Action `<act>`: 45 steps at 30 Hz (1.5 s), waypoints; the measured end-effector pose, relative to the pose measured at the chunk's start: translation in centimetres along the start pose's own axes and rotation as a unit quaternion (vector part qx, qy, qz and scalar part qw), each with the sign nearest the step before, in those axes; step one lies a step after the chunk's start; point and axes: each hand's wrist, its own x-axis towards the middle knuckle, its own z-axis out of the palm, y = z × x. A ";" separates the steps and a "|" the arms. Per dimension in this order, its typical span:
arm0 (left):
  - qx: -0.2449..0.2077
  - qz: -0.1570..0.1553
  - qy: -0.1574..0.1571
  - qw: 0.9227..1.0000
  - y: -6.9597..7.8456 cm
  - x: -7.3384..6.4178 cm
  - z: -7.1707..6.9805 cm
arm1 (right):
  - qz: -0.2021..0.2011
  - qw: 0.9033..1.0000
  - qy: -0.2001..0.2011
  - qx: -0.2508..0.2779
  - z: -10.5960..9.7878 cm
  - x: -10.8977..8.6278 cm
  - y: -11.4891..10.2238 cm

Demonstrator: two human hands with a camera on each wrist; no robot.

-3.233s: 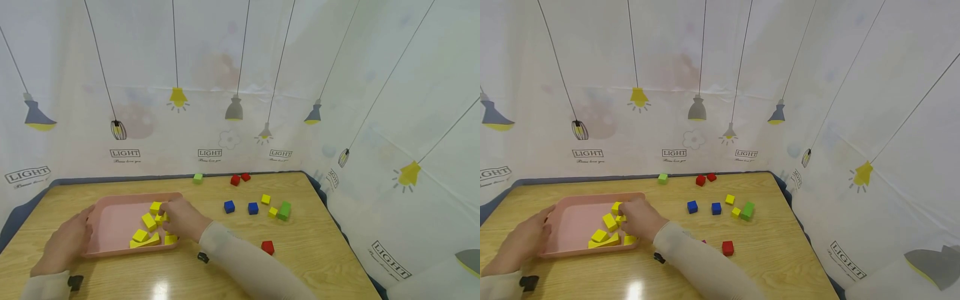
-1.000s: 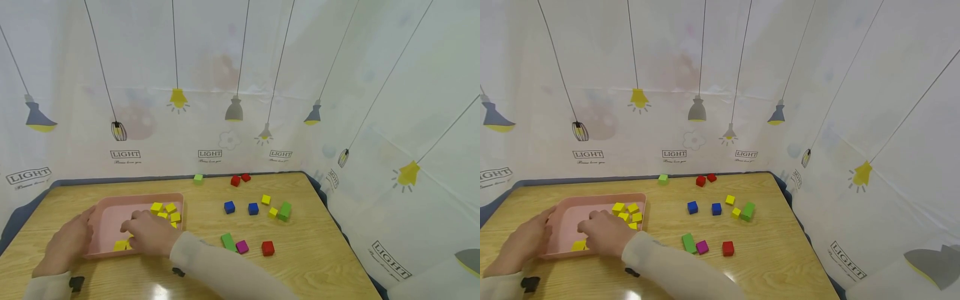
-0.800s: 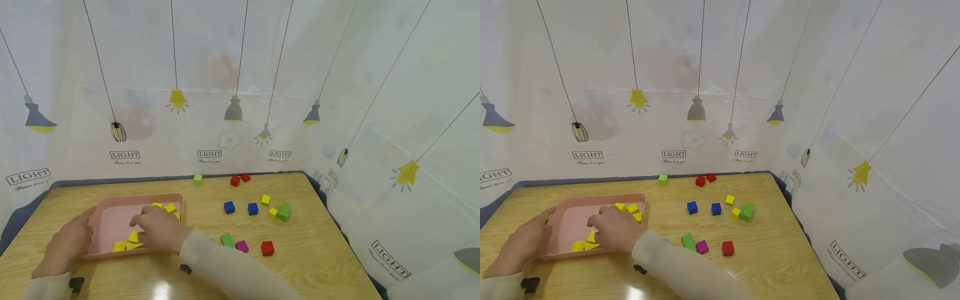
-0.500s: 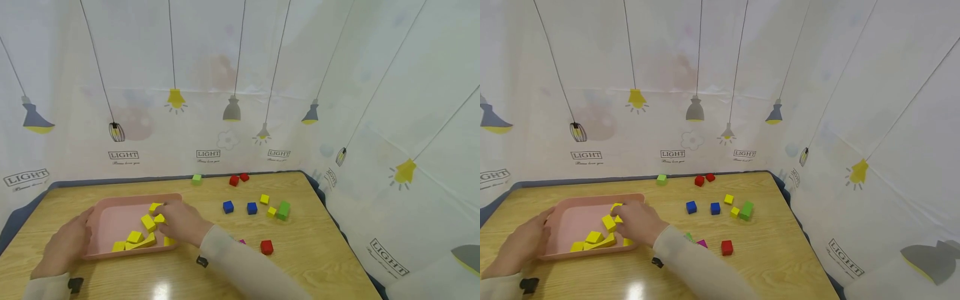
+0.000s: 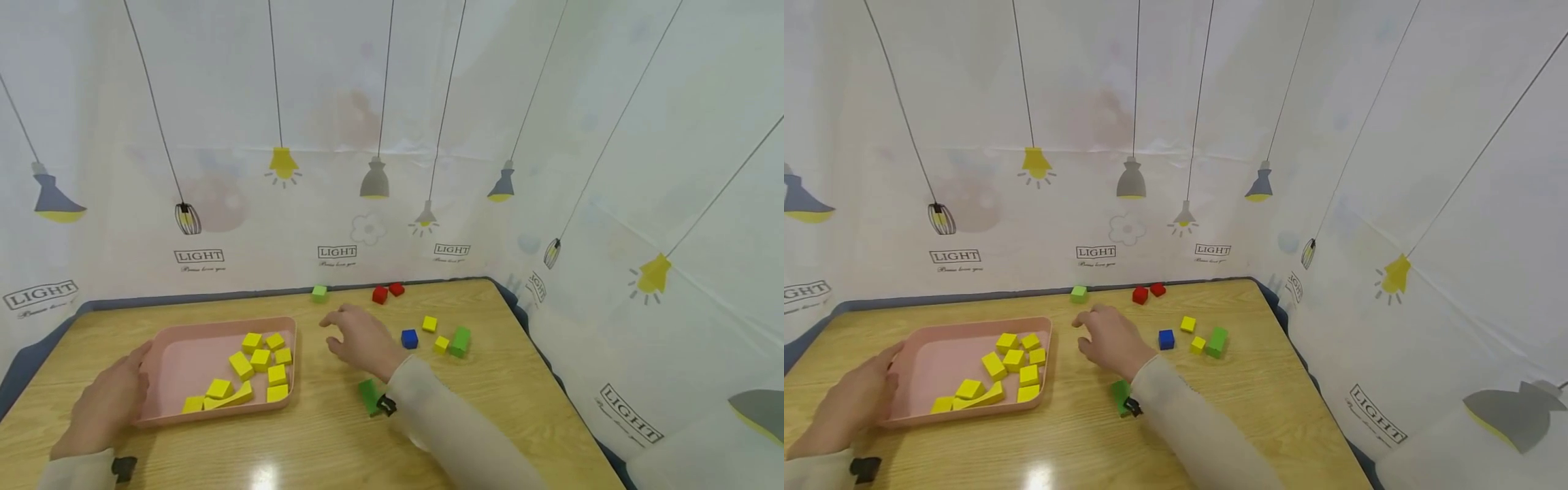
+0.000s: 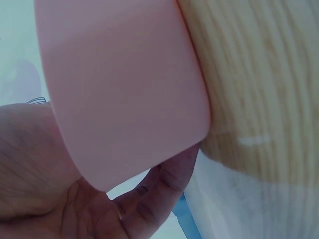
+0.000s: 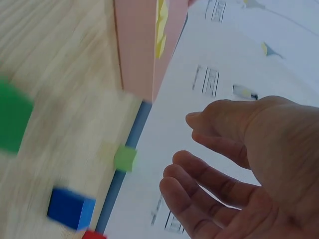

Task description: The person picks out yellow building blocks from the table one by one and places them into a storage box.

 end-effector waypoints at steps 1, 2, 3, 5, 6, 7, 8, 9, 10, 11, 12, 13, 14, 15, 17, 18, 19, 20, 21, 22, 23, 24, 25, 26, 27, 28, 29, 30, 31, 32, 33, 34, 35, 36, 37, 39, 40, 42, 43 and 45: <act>0.000 -0.002 -0.001 1.000 0.0 0.0 0.0 | 0.005 1.000 0.004 0.003 -0.2 -0.2 0.7; 0.001 -0.003 -0.001 1.000 -0.1 0.0 0.0 | 0.012 1.000 0.007 0.008 -0.5 -0.3 1.3; 0.002 -0.005 -0.002 1.000 -0.1 0.0 0.0 | 0.017 1.000 0.010 0.012 -0.8 -0.5 2.0; 0.006 -0.006 0.000 1.000 -0.2 -0.1 0.0 | 0.026 0.999 0.016 0.019 -1.2 -0.8 3.4; 0.007 -0.006 0.001 1.000 -0.2 -0.1 -0.1 | 0.030 0.999 0.020 0.021 -1.5 -1.0 4.0; 0.007 -0.007 0.002 1.000 -0.2 -0.2 -0.1 | 0.033 0.999 0.023 0.023 -1.7 -1.2 4.7; 0.008 -0.006 0.004 1.000 -0.1 -0.3 -0.2 | 0.038 0.999 0.025 0.022 -2.0 -1.4 5.3; 0.008 -0.005 0.004 1.000 -0.1 -0.4 -0.2 | 0.041 0.999 0.029 0.018 -2.1 -1.5 6.0; 0.009 -0.004 0.005 1.000 -0.1 -0.4 -0.2 | 0.046 0.998 0.031 0.017 -2.2 -1.7 6.7; 0.006 -0.003 0.004 1.000 0.0 -0.5 -0.2 | 0.052 0.998 0.033 0.016 -2.4 -1.8 7.3; 0.003 -0.003 0.003 1.000 0.1 -0.6 -0.2 | 0.058 0.998 0.037 0.012 -2.5 -2.1 8.0; -0.001 -0.003 0.000 1.000 0.2 -0.6 -0.3 | 0.066 0.997 0.039 0.008 -2.6 -2.3 8.6; -0.004 -0.001 -0.001 1.000 0.3 -0.6 -0.3 | 0.075 0.996 0.042 0.003 -2.7 -2.5 9.2; -0.005 0.002 -0.001 1.000 0.4 -0.5 -0.2 | 0.084 0.995 0.045 0.001 -2.8 -2.7 9.9; -0.006 0.006 0.003 1.000 0.6 -0.4 -0.2 | 0.103 0.994 0.047 0.000 -2.9 -3.0 11.0; -0.004 0.008 0.005 1.000 0.7 -0.3 -0.1 | 0.111 0.993 0.047 -0.001 -2.9 -3.2 11.6; 0.000 0.011 0.008 1.000 0.7 -0.2 -0.1 | 0.119 0.992 0.045 -0.001 -2.9 -3.2 12.2; 0.004 0.014 0.011 1.000 0.7 -0.2 -0.1 | 0.124 0.991 0.043 0.001 -3.0 -3.2 12.7; 0.008 0.016 0.015 1.000 0.6 -0.2 -0.1 | 0.128 0.991 0.040 0.003 -3.0 -3.2 13.1; 0.008 0.013 0.013 1.000 0.6 -0.2 -0.1 | 0.131 0.991 0.037 0.006 -3.1 -3.3 13.6; 0.008 0.011 0.009 1.000 0.6 -0.2 -0.1 | 0.133 0.990 0.035 0.005 -3.0 -3.3 14.0; 0.008 0.009 0.007 1.000 0.5 -0.2 -0.1 | 0.135 0.990 0.032 0.005 -3.1 -3.3 14.4; 0.007 0.006 0.005 1.000 0.5 -0.2 -0.1 | 0.137 0.990 0.030 0.005 -3.1 -3.4 14.7; 0.005 0.002 0.002 1.000 0.4 -0.2 -0.1 | 0.139 0.990 0.028 0.006 -3.1 -3.4 15.1; 0.004 -0.002 -0.001 1.000 0.4 -0.2 -0.1 | 0.142 0.989 0.026 0.007 -3.0 -3.4 15.4; 0.002 -0.006 -0.003 1.000 0.3 -0.2 -0.1 | 0.145 0.989 0.024 0.007 -3.0 -3.4 15.7; 0.002 -0.006 -0.003 1.000 0.2 -0.2 -0.1 | 0.148 0.989 0.021 0.007 -3.0 -3.4 16.0; 0.002 -0.007 -0.002 1.000 0.2 -0.2 -0.1 | 0.152 0.988 0.018 0.008 -2.9 -3.4 16.3; 0.002 -0.006 -0.001 1.000 0.2 -0.1 -0.1 | 0.156 0.988 0.015 0.008 -2.8 -3.4 16.6; 0.002 -0.003 0.002 1.000 0.1 -0.1 -0.1 | 0.159 0.987 0.012 0.008 -2.8 -3.4 16.8; 0.002 0.000 0.005 1.000 0.1 -0.1 -0.1 | 0.161 0.987 0.009 0.007 -2.7 -3.4 17.0; 0.002 0.002 0.009 1.000 0.1 -0.1 -0.1 | 0.163 0.987 0.006 0.006 -2.6 -3.4 17.2; 0.002 0.006 0.012 1.000 0.1 -0.1 -0.1 | 0.162 0.987 0.003 0.004 -2.6 -3.3 17.4; 0.002 0.009 0.016 1.000 0.1 -0.1 0.0 | 0.164 0.987 0.000 0.003 -2.5 -3.3 17.5; 0.002 0.014 0.020 1.000 0.1 -0.1 0.0 | 0.164 0.986 -0.003 0.002 -2.4 -3.3 17.6; 0.002 0.019 0.023 1.000 0.1 -0.2 0.0 | 0.166 0.986 -0.009 0.002 -2.3 -3.3 17.8; 0.003 0.022 0.024 0.999 0.1 -0.2 0.0 | 0.167 0.986 -0.012 0.002 -2.2 -3.3 17.9; 0.005 0.026 0.026 0.999 0.1 -0.2 0.0 | 0.169 0.985 -0.017 0.002 -2.0 -3.1 18.1; 0.005 0.026 0.027 0.999 0.1 -0.3 0.0 | 0.169 0.985 -0.018 0.002 -1.9 -3.1 18.1; 0.005 0.025 0.025 0.999 0.1 -0.4 0.0 | 0.168 0.986 -0.020 0.003 -1.6 -2.9 18.3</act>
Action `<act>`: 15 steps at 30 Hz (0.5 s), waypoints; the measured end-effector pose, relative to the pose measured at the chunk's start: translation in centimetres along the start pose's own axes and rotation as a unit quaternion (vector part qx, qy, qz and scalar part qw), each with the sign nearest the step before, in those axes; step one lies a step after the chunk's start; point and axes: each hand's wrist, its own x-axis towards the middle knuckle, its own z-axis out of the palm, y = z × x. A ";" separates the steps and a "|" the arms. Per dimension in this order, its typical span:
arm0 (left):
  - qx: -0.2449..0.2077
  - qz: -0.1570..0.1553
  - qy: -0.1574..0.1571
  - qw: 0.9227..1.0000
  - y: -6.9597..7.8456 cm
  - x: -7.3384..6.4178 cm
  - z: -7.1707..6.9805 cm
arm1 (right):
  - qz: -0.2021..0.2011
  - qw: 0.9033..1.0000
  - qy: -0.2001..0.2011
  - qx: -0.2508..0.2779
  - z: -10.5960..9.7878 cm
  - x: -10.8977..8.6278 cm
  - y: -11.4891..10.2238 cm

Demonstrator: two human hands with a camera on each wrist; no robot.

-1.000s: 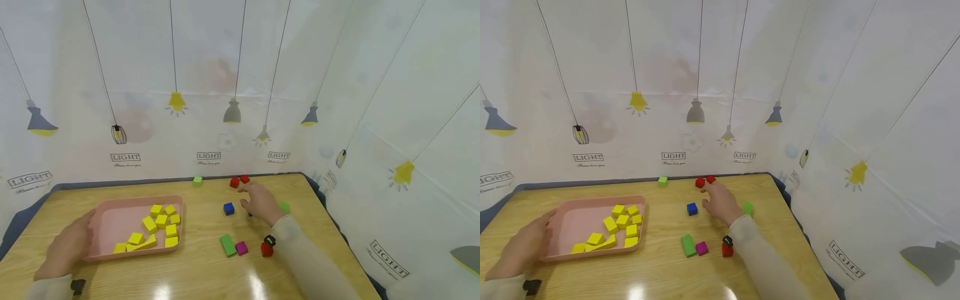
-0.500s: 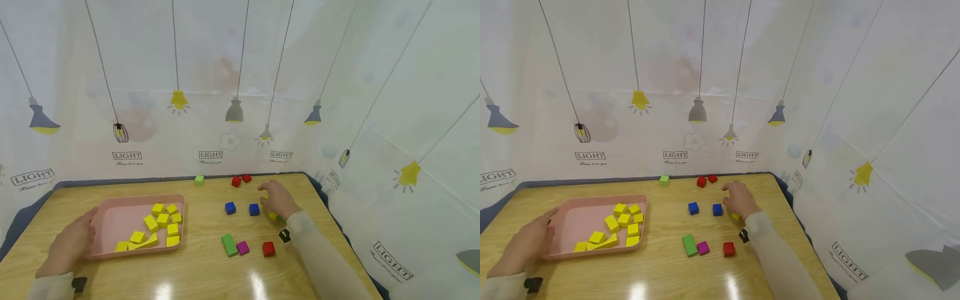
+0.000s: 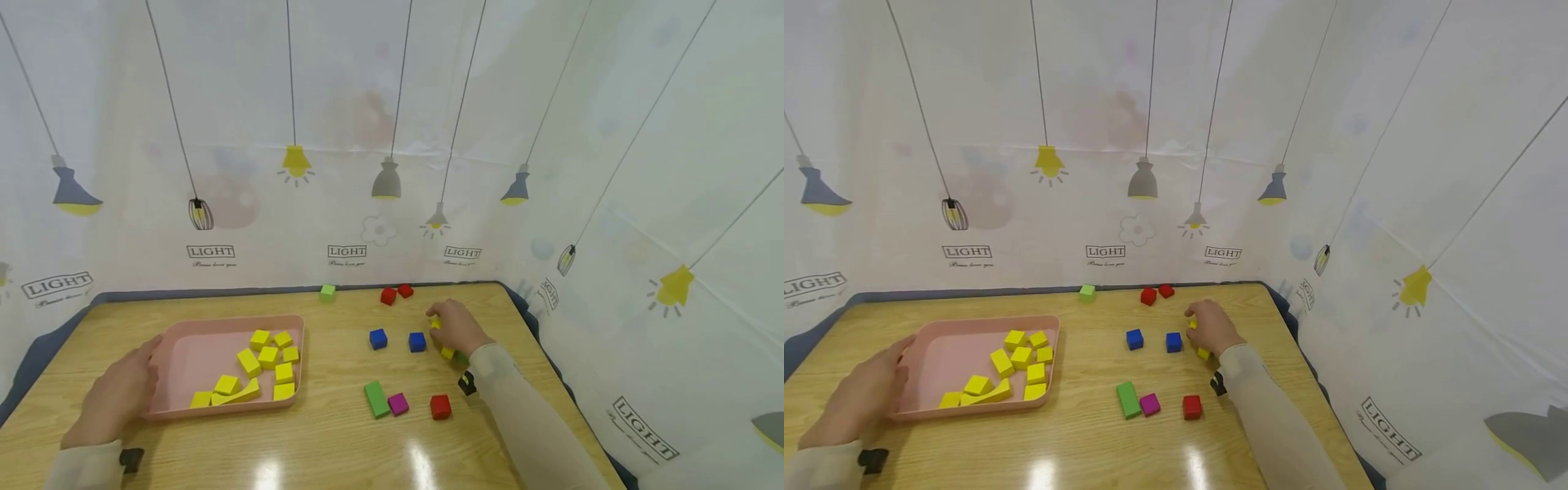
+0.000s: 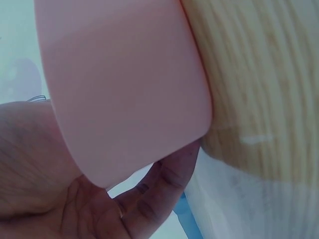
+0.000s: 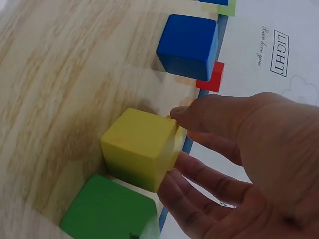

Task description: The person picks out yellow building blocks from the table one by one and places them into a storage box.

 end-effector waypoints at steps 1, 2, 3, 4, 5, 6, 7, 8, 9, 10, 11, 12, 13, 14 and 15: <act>0.000 0.000 0.001 1.000 0.0 0.0 0.0 | -0.001 1.000 -0.001 0.000 0.1 0.1 0.0; 0.000 0.001 0.002 1.000 0.0 -0.1 0.0 | -0.002 1.000 -0.002 0.001 0.2 0.2 0.1; -0.001 0.001 0.002 1.000 0.0 -0.1 0.0 | -0.003 1.000 -0.002 0.001 0.3 0.2 0.1; -0.002 0.002 0.003 1.000 0.0 -0.1 0.0 | -0.003 1.000 -0.002 0.002 0.3 0.3 0.2; -0.002 0.003 0.003 1.000 0.0 -0.1 0.0 | -0.004 1.000 -0.003 0.002 0.4 0.3 0.2; -0.001 0.004 0.004 1.000 0.0 -0.1 0.0 | -0.006 1.000 -0.003 0.001 0.4 0.3 0.2; -0.001 0.004 0.004 1.000 0.0 -0.1 0.1 | -0.007 1.000 -0.002 0.002 0.5 0.4 0.3; -0.001 0.004 0.004 1.000 0.0 -0.1 0.1 | -0.009 1.000 -0.001 0.002 0.5 0.4 0.3; -0.001 0.004 0.004 1.000 0.0 0.0 0.1 | -0.012 1.000 0.001 0.001 0.5 0.4 0.3; -0.001 0.004 0.004 1.000 0.0 0.0 0.1 | -0.015 1.000 0.002 0.001 0.6 0.5 0.3; -0.001 0.004 0.004 1.000 0.0 0.0 0.2 | -0.018 1.000 0.004 0.001 0.6 0.5 0.3; -0.001 0.003 0.005 1.000 -0.1 0.0 0.2 | -0.020 1.000 0.005 0.000 0.6 0.5 0.3; 0.000 0.002 0.005 1.000 -0.1 0.0 0.1 | -0.021 1.000 0.005 0.001 0.6 0.5 0.3; 0.001 0.003 0.007 1.000 -0.1 0.0 0.1 | -0.022 1.000 0.006 0.001 0.6 0.5 0.2; 0.001 0.004 0.008 1.000 -0.1 0.0 0.1 | -0.023 1.000 0.007 0.001 0.6 0.5 0.2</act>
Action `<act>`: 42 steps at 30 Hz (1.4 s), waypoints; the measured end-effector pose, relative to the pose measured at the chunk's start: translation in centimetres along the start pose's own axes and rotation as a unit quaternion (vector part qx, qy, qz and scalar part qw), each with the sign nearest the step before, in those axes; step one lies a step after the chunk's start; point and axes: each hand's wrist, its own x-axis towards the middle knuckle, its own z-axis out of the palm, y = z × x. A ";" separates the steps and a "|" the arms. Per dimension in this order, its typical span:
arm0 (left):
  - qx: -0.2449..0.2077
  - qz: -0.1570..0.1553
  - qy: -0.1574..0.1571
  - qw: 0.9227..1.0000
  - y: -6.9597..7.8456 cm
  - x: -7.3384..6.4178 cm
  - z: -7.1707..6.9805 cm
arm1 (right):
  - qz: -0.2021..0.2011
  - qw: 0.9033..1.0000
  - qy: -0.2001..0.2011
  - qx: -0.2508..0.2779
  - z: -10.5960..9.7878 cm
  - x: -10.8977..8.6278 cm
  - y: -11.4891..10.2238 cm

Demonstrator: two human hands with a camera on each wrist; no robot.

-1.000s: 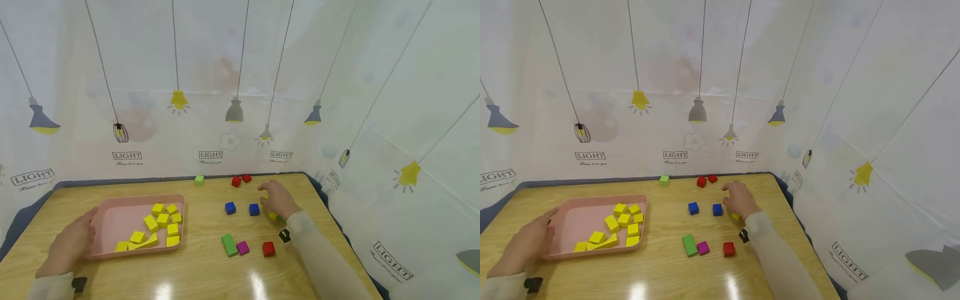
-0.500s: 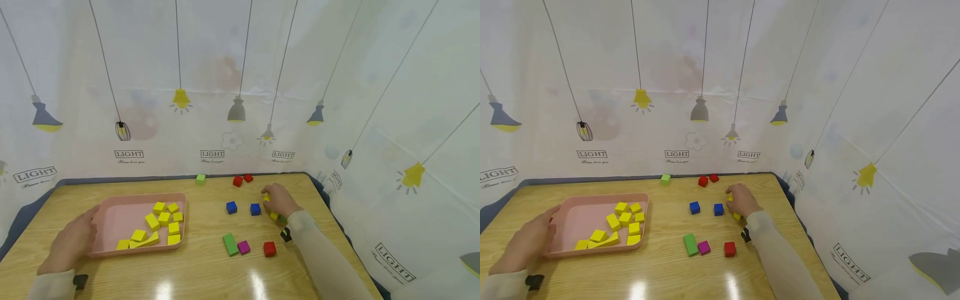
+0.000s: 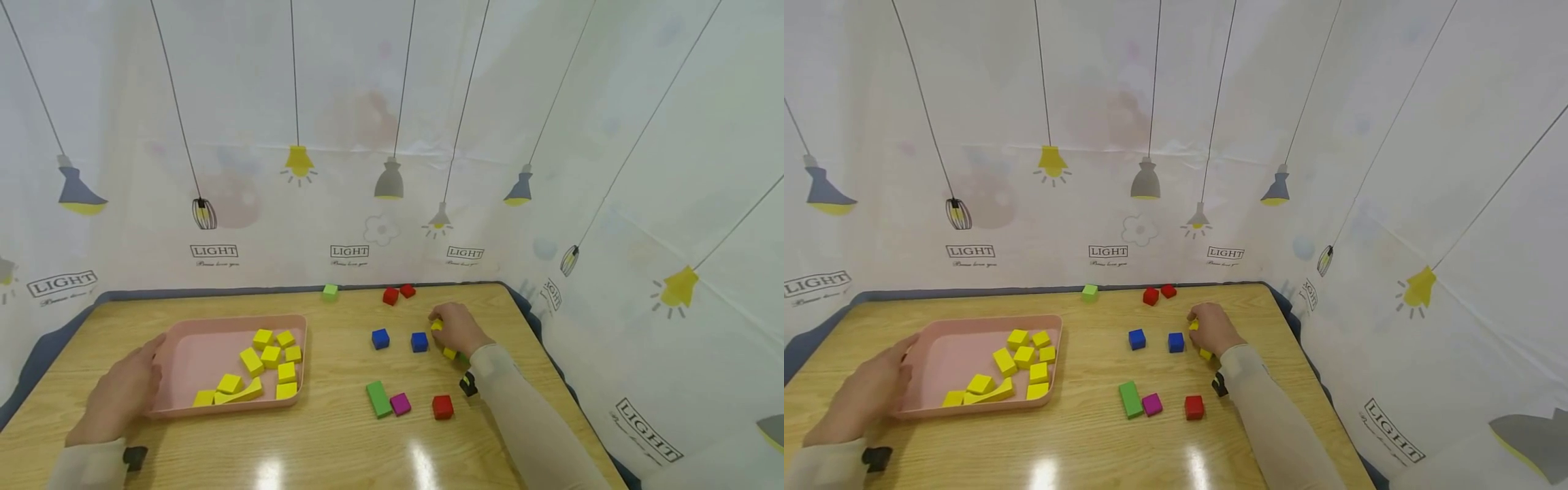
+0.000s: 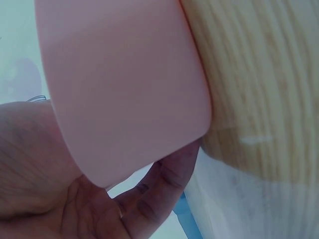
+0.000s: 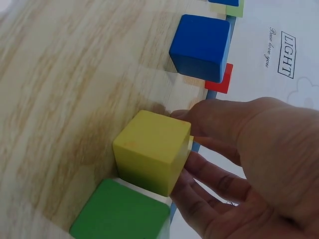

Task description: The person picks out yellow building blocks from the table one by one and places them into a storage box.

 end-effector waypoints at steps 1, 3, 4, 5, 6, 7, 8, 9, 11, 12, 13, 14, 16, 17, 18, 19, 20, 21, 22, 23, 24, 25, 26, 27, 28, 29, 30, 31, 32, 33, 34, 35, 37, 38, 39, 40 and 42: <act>0.000 -0.001 -0.001 1.000 0.0 0.0 0.0 | 0.001 1.000 0.000 0.001 0.0 0.0 0.0; 0.000 -0.002 -0.003 1.000 0.0 0.0 0.0 | 0.003 1.000 0.000 0.001 0.0 -0.1 0.0; -0.001 -0.003 -0.005 1.000 0.1 0.0 0.0 | 0.005 1.000 -0.001 0.000 -0.1 -0.1 -0.1; -0.002 -0.004 -0.006 1.000 0.1 0.0 0.0 | 0.008 1.000 -0.001 0.001 -0.1 -0.1 -0.1; -0.002 -0.005 -0.008 1.000 0.1 -0.1 -0.1 | 0.009 1.000 -0.001 -0.001 -0.1 -0.1 -0.2; -0.002 -0.006 -0.009 1.000 0.1 -0.1 -0.1 | 0.013 1.000 -0.001 0.000 -0.2 -0.2 -0.3; -0.002 -0.006 -0.008 1.000 0.2 -0.1 -0.1 | 0.016 1.000 0.000 0.002 -0.3 -0.2 -0.3; -0.002 -0.005 -0.007 1.000 0.2 -0.1 -0.1 | 0.019 1.000 0.000 0.004 -0.4 -0.2 -0.4; -0.002 -0.004 -0.006 1.000 0.2 -0.1 -0.2 | 0.024 1.000 0.003 0.009 -0.5 -0.1 -0.6; -0.001 -0.002 -0.004 1.000 0.2 -0.1 -0.2 | 0.024 1.000 0.005 0.010 -0.6 -0.1 -0.7; 0.000 -0.001 -0.003 1.000 0.3 -0.2 -0.1 | 0.024 1.000 0.007 0.011 -0.7 -0.1 -0.8; 0.000 0.001 -0.002 1.000 0.3 -0.2 -0.1 | 0.022 1.000 0.010 0.012 -0.8 -0.1 -1.0; 0.002 0.004 0.000 1.000 0.2 -0.2 -0.1 | 0.014 1.000 0.016 0.012 -1.0 -0.2 -1.4; 0.002 0.005 0.001 1.000 0.2 -0.2 0.0 | 0.009 1.000 0.020 0.011 -1.1 -0.2 -1.6; 0.003 0.006 0.002 1.000 0.2 -0.2 0.0 | 0.002 1.000 0.022 0.012 -1.2 -0.3 -1.9; 0.002 0.007 0.004 1.000 0.2 -0.2 0.0 | -0.003 1.000 0.025 0.012 -1.3 -0.3 -2.1; 0.001 0.006 0.003 1.000 0.2 -0.2 0.0 | -0.008 1.000 0.027 0.014 -1.4 -0.3 -2.5; 0.002 0.007 0.003 1.000 0.2 -0.2 0.0 | -0.010 0.999 0.027 0.015 -1.5 -0.2 -2.8; 0.001 0.006 0.002 1.000 0.2 -0.1 0.0 | -0.011 0.999 0.028 0.015 -1.5 -0.2 -3.0; 0.001 0.005 0.001 1.000 0.2 -0.1 0.0 | -0.011 0.999 0.027 0.015 -1.5 -0.1 -3.3; 0.001 0.005 0.000 1.000 0.2 -0.1 -0.1 | -0.010 0.999 0.026 0.015 -1.5 0.1 -3.6; 0.001 0.003 -0.001 1.000 0.2 -0.1 -0.1 | -0.007 1.000 0.025 0.014 -1.5 0.2 -3.8; 0.001 0.003 -0.001 1.000 0.3 -0.1 -0.1 | -0.006 1.000 0.025 0.016 -1.5 0.2 -4.2; 0.001 0.003 0.000 1.000 0.3 -0.1 -0.1 | -0.006 1.000 0.025 0.018 -1.4 0.2 -4.4; 0.000 0.003 0.000 1.000 0.4 -0.1 -0.2 | -0.010 0.999 0.026 0.015 -1.4 0.3 -4.7; 0.000 0.003 0.000 1.000 0.4 -0.1 -0.2 | -0.016 0.999 0.028 0.013 -1.3 0.3 -5.0; 0.000 0.001 -0.001 1.000 0.5 -0.1 -0.3 | -0.022 0.999 0.031 0.013 -1.3 0.3 -5.3; 0.000 0.000 -0.001 1.000 0.5 -0.1 -0.3 | -0.029 0.999 0.034 0.013 -1.3 0.2 -5.7; -0.001 -0.001 -0.003 1.000 0.5 -0.1 -0.3 | -0.038 0.999 0.036 0.014 -1.3 0.1 -6.1; -0.001 -0.003 -0.004 1.000 0.5 -0.1 -0.4 | -0.045 0.998 0.038 0.015 -1.3 0.1 -6.4; -0.001 -0.004 -0.006 1.000 0.5 -0.1 -0.4 | -0.052 0.998 0.039 0.015 -1.3 0.1 -6.8; 0.000 -0.005 -0.007 1.000 0.5 -0.1 -0.4 | -0.056 0.998 0.038 0.019 -1.3 0.0 -7.3; 0.002 -0.006 -0.007 1.000 0.5 -0.2 -0.4 | -0.063 0.997 0.035 0.025 -1.2 -0.1 -8.1; 0.002 -0.006 -0.008 1.000 0.5 -0.2 -0.4 | -0.066 0.997 0.033 0.027 -1.2 -0.2 -8.5; 0.003 -0.006 -0.009 1.000 0.5 -0.2 -0.4 | -0.070 0.997 0.031 0.027 -1.1 -0.2 -8.9; 0.004 -0.006 -0.010 1.000 0.5 -0.2 -0.4 | -0.072 0.997 0.028 0.028 -1.0 -0.2 -9.3; 0.003 -0.007 -0.011 1.000 0.5 -0.2 -0.3 | -0.081 0.996 0.025 0.029 -0.8 -0.1 -9.9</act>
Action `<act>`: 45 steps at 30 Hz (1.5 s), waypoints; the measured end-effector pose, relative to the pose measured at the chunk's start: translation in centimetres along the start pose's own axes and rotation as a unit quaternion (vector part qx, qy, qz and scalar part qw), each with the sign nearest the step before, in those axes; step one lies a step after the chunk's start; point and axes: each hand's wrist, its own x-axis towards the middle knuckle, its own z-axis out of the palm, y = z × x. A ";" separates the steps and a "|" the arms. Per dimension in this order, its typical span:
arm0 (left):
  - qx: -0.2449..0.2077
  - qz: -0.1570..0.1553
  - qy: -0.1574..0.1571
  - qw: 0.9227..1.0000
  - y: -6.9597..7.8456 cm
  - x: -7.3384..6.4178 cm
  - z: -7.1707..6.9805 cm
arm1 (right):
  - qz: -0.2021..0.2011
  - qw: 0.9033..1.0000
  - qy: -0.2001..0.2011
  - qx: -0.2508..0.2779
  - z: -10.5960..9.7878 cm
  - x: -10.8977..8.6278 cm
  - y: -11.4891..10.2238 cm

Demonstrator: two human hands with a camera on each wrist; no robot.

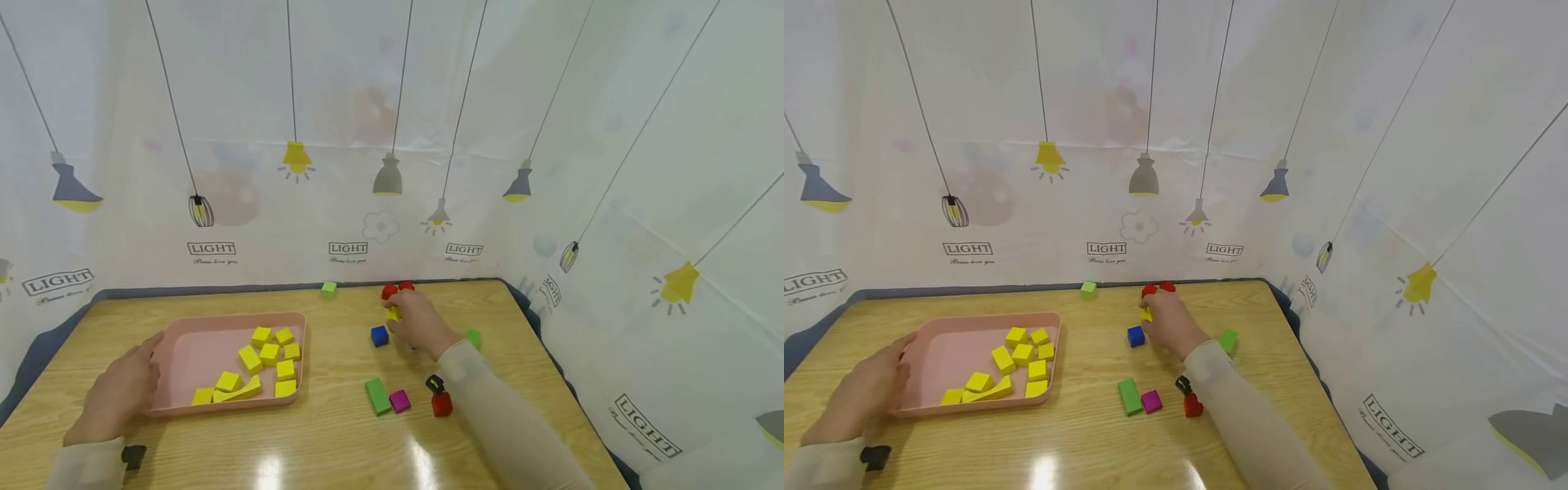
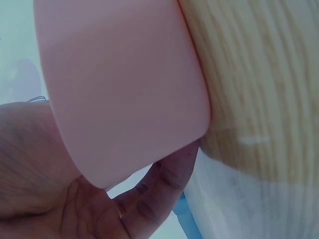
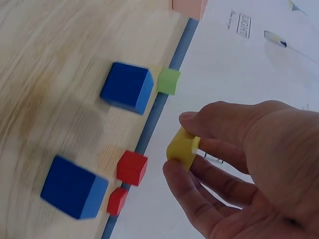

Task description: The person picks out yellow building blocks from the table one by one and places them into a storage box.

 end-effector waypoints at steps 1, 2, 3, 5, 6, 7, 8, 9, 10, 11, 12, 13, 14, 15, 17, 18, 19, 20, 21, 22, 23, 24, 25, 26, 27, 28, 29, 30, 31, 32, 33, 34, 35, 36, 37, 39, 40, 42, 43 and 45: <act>-0.001 0.000 0.001 1.000 0.0 0.0 0.0 | -0.004 1.000 -0.002 0.002 0.1 0.1 -0.2; -0.002 -0.001 0.002 1.000 0.0 0.1 0.0 | -0.009 1.000 -0.004 0.001 0.2 0.1 -0.5; -0.003 -0.002 0.002 1.000 0.0 0.1 0.0 | -0.011 1.000 -0.005 0.007 0.3 0.1 -0.8; -0.005 -0.004 0.002 1.000 0.0 0.2 0.0 | -0.017 1.000 -0.010 0.013 0.6 0.2 -1.3; -0.006 -0.006 0.001 1.000 0.0 0.3 0.0 | -0.018 1.000 -0.014 0.014 0.7 0.2 -1.6; -0.007 -0.008 0.000 1.000 -0.1 0.3 0.1 | -0.021 1.000 -0.017 0.014 0.9 0.2 -1.9; -0.006 -0.010 -0.002 1.000 -0.1 0.4 0.1 | -0.022 0.999 -0.020 0.015 1.0 0.1 -2.2; -0.006 -0.010 -0.003 1.000 -0.2 0.4 0.1 | -0.024 0.999 -0.023 0.016 1.2 0.1 -2.5; -0.006 -0.011 -0.004 1.000 -0.3 0.5 0.1 | -0.026 0.999 -0.027 0.015 1.3 0.1 -2.8; -0.006 -0.012 -0.006 1.000 -0.3 0.5 0.2 | -0.029 0.999 -0.030 0.013 1.5 0.1 -3.1; -0.006 -0.011 -0.006 1.000 -0.4 0.5 0.2 | -0.029 0.999 -0.034 0.013 1.6 0.1 -3.5; -0.006 -0.011 -0.006 1.000 -0.4 0.6 0.2 | -0.029 0.999 -0.038 0.013 1.7 0.2 -3.9; -0.006 -0.010 -0.006 1.000 -0.5 0.6 0.2 | -0.029 0.999 -0.041 0.010 1.8 0.2 -4.3; -0.006 -0.010 -0.006 1.000 -0.4 0.6 0.2 | -0.030 0.999 -0.045 0.008 1.9 0.2 -4.7; -0.005 -0.009 -0.006 1.000 -0.4 0.5 0.2 | -0.036 0.998 -0.048 -0.004 2.3 0.4 -5.5; -0.004 -0.009 -0.006 1.000 -0.4 0.4 0.2 | -0.041 0.998 -0.048 -0.011 2.4 0.4 -5.8; -0.004 -0.009 -0.007 1.000 -0.4 0.4 0.2 | -0.046 0.998 -0.048 -0.018 2.6 0.5 -6.2; -0.003 -0.008 -0.008 1.000 -0.3 0.3 0.1 | -0.051 0.997 -0.047 -0.024 2.8 0.5 -6.5; -0.003 -0.008 -0.009 1.000 -0.3 0.3 0.1 | -0.054 0.997 -0.047 -0.028 3.0 0.5 -6.9; -0.003 -0.007 -0.010 1.000 -0.2 0.3 0.1 | -0.060 0.997 -0.046 -0.033 3.2 0.5 -7.2; -0.002 -0.008 -0.010 1.000 -0.2 0.2 0.1 | -0.065 0.996 -0.045 -0.037 3.4 0.5 -7.5; -0.003 -0.008 -0.010 1.000 -0.2 0.2 0.1 | -0.068 0.996 -0.046 -0.038 3.5 0.5 -7.9; -0.004 -0.009 -0.009 1.000 -0.1 0.2 0.0 | -0.070 0.996 -0.049 -0.037 3.6 0.4 -8.2; -0.003 -0.009 -0.008 1.000 -0.1 0.2 0.0 | -0.074 0.995 -0.050 -0.041 3.7 0.4 -8.6; -0.003 -0.009 -0.007 1.000 -0.1 0.2 0.1 | -0.078 0.995 -0.051 -0.042 3.8 0.4 -8.9; -0.002 -0.009 -0.005 1.000 -0.1 0.2 0.1 | -0.082 0.994 -0.054 -0.043 3.9 0.4 -9.3; -0.001 -0.008 -0.004 1.000 -0.1 0.1 0.1 | -0.084 0.994 -0.057 -0.043 4.0 0.4 -9.7; -0.002 -0.008 -0.002 1.000 -0.1 0.1 0.1 | -0.087 0.993 -0.061 -0.043 4.2 0.3 -10.1; -0.002 -0.007 -0.002 1.000 -0.1 0.1 0.1 | -0.091 0.993 -0.063 -0.044 4.3 0.4 -10.4; -0.002 -0.005 0.000 1.000 -0.1 0.1 0.1 | -0.095 0.992 -0.066 -0.047 4.4 0.3 -10.8; -0.003 -0.004 0.000 1.000 -0.2 0.1 0.1 | -0.099 0.992 -0.070 -0.045 4.5 0.3 -11.1; -0.004 -0.004 0.001 1.000 -0.2 0.1 0.1 | -0.103 0.991 -0.074 -0.044 4.7 0.3 -11.5; -0.006 -0.004 0.000 1.000 -0.2 0.1 0.1 | -0.107 0.990 -0.076 -0.042 4.8 0.3 -11.9; -0.008 -0.005 0.000 1.000 -0.2 0.1 0.0 | -0.112 0.990 -0.079 -0.041 4.9 0.2 -12.2; -0.008 -0.005 -0.001 1.000 -0.1 0.1 0.0 | -0.114 0.989 -0.083 -0.041 5.1 0.2 -12.6; -0.009 -0.007 -0.001 1.000 -0.1 0.1 0.0 | -0.118 0.988 -0.089 -0.043 5.4 0.1 -13.4; -0.008 -0.007 -0.001 1.000 -0.1 0.1 0.0 | -0.120 0.988 -0.091 -0.046 5.6 0.1 -13.8; -0.006 -0.007 0.000 1.000 0.0 0.0 0.0 | -0.124 0.986 -0.096 -0.056 5.9 0.1 -14.6; -0.006 -0.006 0.002 1.000 0.0 0.0 0.0 | -0.126 0.985 -0.100 -0.061 6.1 0.2 -14.9; -0.005 -0.004 0.004 1.000 0.0 0.0 0.1 | -0.131 0.983 -0.107 -0.070 6.5 0.3 -15.6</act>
